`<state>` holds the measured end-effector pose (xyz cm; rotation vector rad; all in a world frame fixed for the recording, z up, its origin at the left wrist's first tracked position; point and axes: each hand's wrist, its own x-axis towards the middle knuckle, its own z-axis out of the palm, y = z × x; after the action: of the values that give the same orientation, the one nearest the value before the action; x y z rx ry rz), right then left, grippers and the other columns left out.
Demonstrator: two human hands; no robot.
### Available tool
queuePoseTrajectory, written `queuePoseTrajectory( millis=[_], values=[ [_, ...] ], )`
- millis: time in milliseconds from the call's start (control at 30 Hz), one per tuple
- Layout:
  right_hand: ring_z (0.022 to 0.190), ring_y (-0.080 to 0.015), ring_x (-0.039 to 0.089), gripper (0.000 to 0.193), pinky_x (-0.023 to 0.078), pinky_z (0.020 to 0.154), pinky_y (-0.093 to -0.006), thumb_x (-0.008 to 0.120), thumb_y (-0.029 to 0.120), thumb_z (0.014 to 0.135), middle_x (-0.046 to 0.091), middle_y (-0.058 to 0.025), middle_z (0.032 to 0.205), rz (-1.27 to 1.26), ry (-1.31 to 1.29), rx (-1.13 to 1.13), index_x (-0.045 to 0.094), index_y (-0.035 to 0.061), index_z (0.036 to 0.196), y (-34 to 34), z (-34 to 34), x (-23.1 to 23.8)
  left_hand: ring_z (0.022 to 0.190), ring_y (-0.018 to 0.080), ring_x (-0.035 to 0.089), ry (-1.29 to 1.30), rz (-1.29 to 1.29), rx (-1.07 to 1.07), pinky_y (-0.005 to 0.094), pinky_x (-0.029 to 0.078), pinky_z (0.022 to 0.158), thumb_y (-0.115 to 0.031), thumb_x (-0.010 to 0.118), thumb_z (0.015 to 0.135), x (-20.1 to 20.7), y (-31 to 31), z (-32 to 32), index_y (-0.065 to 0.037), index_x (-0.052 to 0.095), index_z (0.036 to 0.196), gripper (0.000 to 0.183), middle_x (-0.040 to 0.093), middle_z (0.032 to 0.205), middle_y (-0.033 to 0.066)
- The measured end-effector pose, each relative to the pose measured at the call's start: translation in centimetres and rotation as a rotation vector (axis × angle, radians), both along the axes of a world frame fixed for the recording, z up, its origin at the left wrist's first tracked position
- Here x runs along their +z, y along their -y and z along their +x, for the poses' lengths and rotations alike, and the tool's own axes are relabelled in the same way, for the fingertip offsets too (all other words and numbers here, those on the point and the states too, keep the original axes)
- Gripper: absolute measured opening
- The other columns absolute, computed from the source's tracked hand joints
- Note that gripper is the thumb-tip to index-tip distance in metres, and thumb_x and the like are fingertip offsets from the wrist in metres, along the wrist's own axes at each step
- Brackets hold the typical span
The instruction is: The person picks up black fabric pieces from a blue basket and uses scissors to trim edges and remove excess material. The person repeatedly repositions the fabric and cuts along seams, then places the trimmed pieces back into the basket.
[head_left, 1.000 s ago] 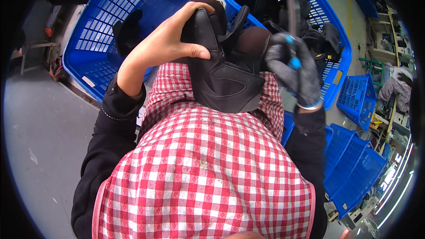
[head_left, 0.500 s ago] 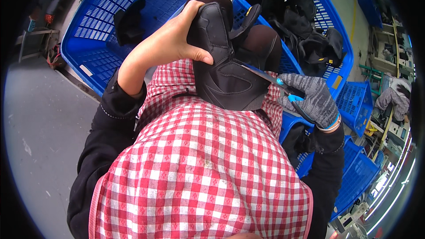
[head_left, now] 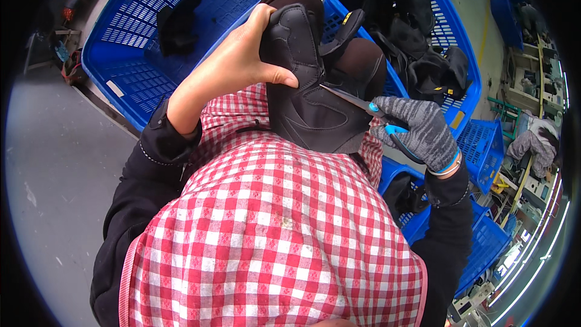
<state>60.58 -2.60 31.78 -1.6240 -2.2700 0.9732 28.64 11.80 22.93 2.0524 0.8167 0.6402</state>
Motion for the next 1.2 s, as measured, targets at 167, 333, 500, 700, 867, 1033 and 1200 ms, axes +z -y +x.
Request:
queuePoseTrajectory(
  millis=[167,333,500,700,867,1033,1200],
  values=[
    [0.095,-0.0289,0.076,0.049,0.06,0.086,-0.0355,0.085,0.013,0.078,0.076,-0.0175,0.107,0.064,-0.013,0.009,0.071,0.0007,0.123,0.1,0.1,-0.7,0.109,0.0368,0.063,0.007,-0.054,0.021,0.0409,0.052,0.094,-0.043,0.099,0.057,-0.5,0.1,-0.2,0.001,0.044,0.127,0.1,0.058,0.113,0.0249],
    [0.091,-0.0318,0.075,0.047,0.059,0.081,-0.0367,0.085,0.012,0.076,0.076,-0.0172,0.102,0.153,0.04,0.037,0.072,0.0018,0.12,-0.1,-0.4,-0.7,0.107,0.0326,0.061,0.053,-0.033,0.049,0.0397,0.052,0.093,-0.043,0.099,0.056,-1.5,0.2,-0.3,0.0,0.043,0.126,0.1,0.055,0.114,0.02],
    [0.088,-0.0309,0.075,0.04,0.059,0.079,-0.0363,0.083,0.011,0.078,0.076,-0.0168,0.098,0.198,0.052,0.026,0.074,0.0024,0.116,-0.2,-0.5,-0.7,0.11,0.0332,0.061,0.075,0.008,0.047,0.0397,0.052,0.094,-0.042,0.099,0.057,-1.5,0.2,-0.3,-0.001,0.043,0.127,0.098,0.056,0.114,0.0191],
    [0.083,-0.0304,0.074,0.037,0.059,0.075,-0.036,0.079,0.004,0.075,0.075,-0.0156,0.091,0.252,0.038,0.032,0.074,0.0016,0.112,0.3,-0.7,-1.7,0.111,0.0338,0.061,0.084,-0.04,0.045,0.0395,0.053,0.095,-0.039,0.099,0.058,-1.3,0.3,-0.4,-0.002,0.043,0.128,0.097,0.057,0.116,0.0188],
    [0.093,-0.0277,0.075,0.039,0.06,0.083,-0.0346,0.078,0.005,0.081,0.076,-0.0177,0.105,0.175,-0.156,-0.14,0.073,0.0028,0.12,1.5,-1.3,-3.6,0.112,0.0341,0.062,0.107,-0.068,0.038,0.0407,0.053,0.094,-0.037,0.099,0.058,-1.3,0.1,-0.3,-0.002,0.044,0.128,0.096,0.058,0.117,0.0181],
    [0.093,-0.0123,0.067,0.036,0.056,0.081,-0.0266,0.073,0.008,0.095,0.069,-0.0044,0.104,-0.034,-0.503,-0.648,0.062,0.0053,0.129,0.3,0.1,-2.9,0.117,0.0359,0.06,-0.018,-0.155,0.039,0.0415,0.053,0.094,-0.039,0.098,0.06,-0.2,-0.7,0.4,-0.002,0.048,0.13,0.093,0.057,0.12,0.0175],
    [0.098,-0.0126,0.065,0.051,0.056,0.088,-0.0299,0.078,0.004,0.089,0.066,-0.0036,0.108,-0.095,-0.5,-0.333,0.057,0.006,0.135,-1.9,-2.3,-0.3,0.102,0.0204,0.068,0.038,0.196,0.05,0.0338,0.057,0.09,-0.022,0.096,0.068,4.0,-1.7,0.4,-0.001,0.064,0.12,0.065,0.065,0.112,0.01]
  ],
)
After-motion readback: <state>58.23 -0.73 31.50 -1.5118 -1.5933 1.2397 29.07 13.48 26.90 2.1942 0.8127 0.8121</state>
